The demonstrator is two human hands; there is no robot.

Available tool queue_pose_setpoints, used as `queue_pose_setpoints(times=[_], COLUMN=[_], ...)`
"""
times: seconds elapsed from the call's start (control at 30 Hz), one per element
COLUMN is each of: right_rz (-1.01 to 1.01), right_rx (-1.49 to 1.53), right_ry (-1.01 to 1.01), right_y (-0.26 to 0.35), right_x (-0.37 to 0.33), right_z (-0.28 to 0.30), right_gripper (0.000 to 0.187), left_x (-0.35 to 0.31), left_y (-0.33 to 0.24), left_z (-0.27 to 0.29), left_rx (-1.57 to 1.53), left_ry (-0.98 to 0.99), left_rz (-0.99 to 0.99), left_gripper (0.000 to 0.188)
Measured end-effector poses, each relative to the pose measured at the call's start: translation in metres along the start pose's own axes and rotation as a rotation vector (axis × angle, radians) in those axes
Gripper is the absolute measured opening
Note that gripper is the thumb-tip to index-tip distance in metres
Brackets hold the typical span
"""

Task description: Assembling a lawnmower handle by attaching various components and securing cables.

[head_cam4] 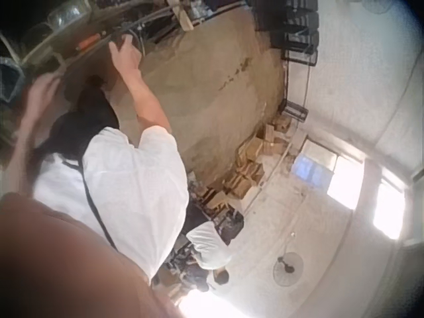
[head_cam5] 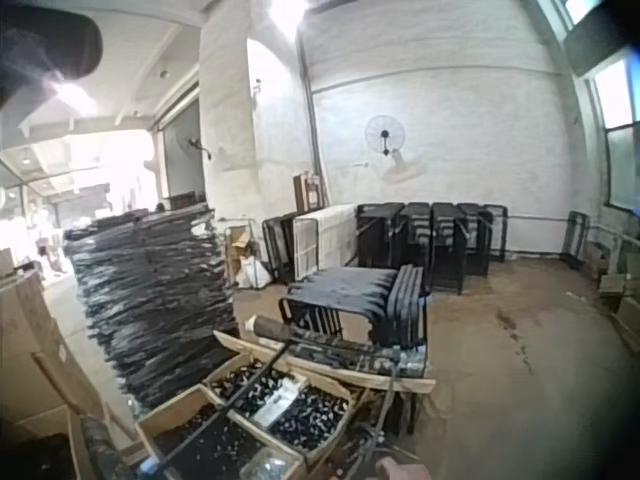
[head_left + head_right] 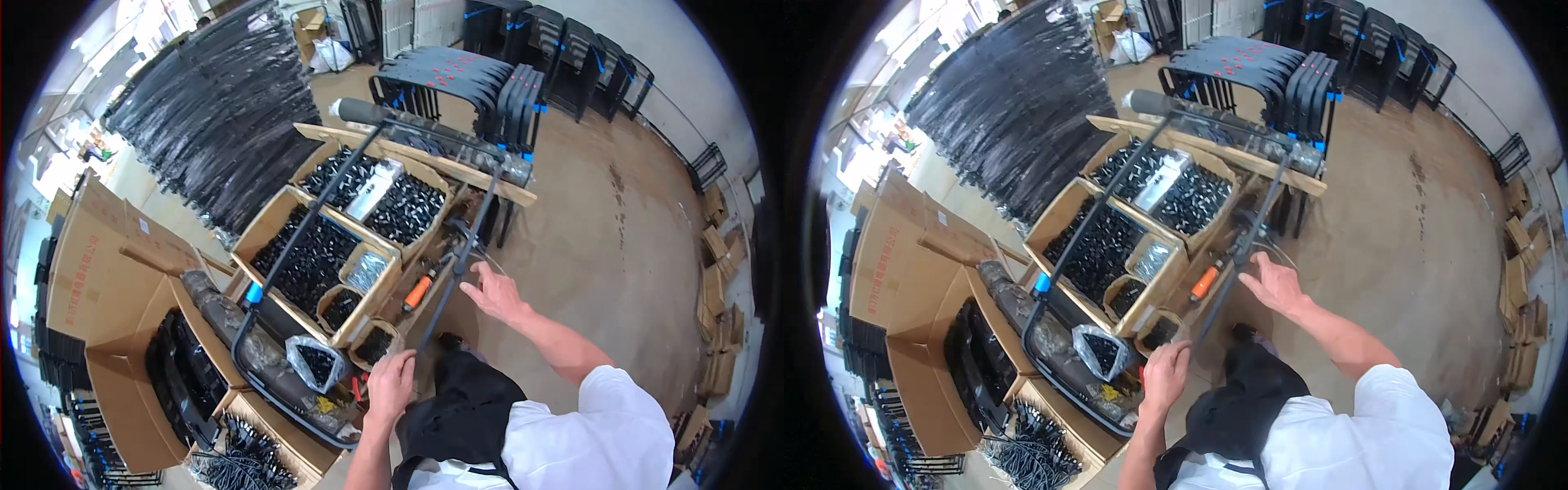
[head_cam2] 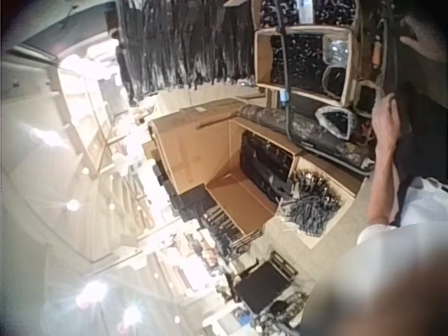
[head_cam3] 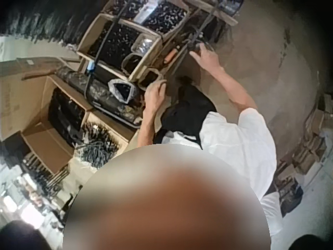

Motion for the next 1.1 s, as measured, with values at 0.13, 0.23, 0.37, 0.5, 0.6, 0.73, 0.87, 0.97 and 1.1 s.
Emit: queue_pose_setpoints(times=[0.13,0.23,0.37,0.5,0.6,0.73,0.87,0.97,1.1], right_rz=[0.426,0.674,0.871,1.151,0.824,1.323,0.806,1.037,0.95], right_rx=[-0.379,-0.581,-0.567,-0.438,-0.536,-0.386,-0.637,-0.621,-0.514], right_ry=[0.1,0.269,0.302,0.291,0.467,0.382,0.518,0.516,0.469], right_y=[0.04,0.026,0.034,0.063,0.037,0.061,0.054,0.054,0.071], right_x=[0.052,0.068,0.064,0.057,0.076,0.065,0.094,0.08,0.085], right_z=[-0.012,-0.044,-0.036,-0.014,-0.021,-0.016,-0.014,-0.031,-0.014], right_gripper=[0.04,0.029,0.024,0.022,0.019,0.021,0.017,0.02,0.021], left_x=[0.112,0.206,0.302,0.351,0.389,0.414,0.435,0.442,0.436], left_y=[0.038,0.086,0.141,0.189,0.202,0.231,0.247,0.263,0.266], left_z=[-0.006,0.015,0.05,0.08,0.051,0.041,0.033,0.042,0.042], left_rx=[0.059,0.232,0.524,0.743,0.792,0.882,1.003,1.099,0.995], left_ry=[-0.056,-0.169,-0.23,-0.205,-0.084,0.082,0.193,0.178,0.117], left_rz=[0.055,0.138,0.352,0.42,0.433,0.359,0.38,0.347,0.405], left_gripper=[0.022,0.025,0.035,0.049,0.046,0.036,0.022,0.023,0.043])
Point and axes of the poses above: each hand's wrist, its own x-axis towards the middle knuckle, its own z-axis out of the back of the hand, y = z × x, the point moved 8 cm from there along x, towards the middle knuckle, and after that the axes turned 2 degrees about -x, right-handed, at the moved point
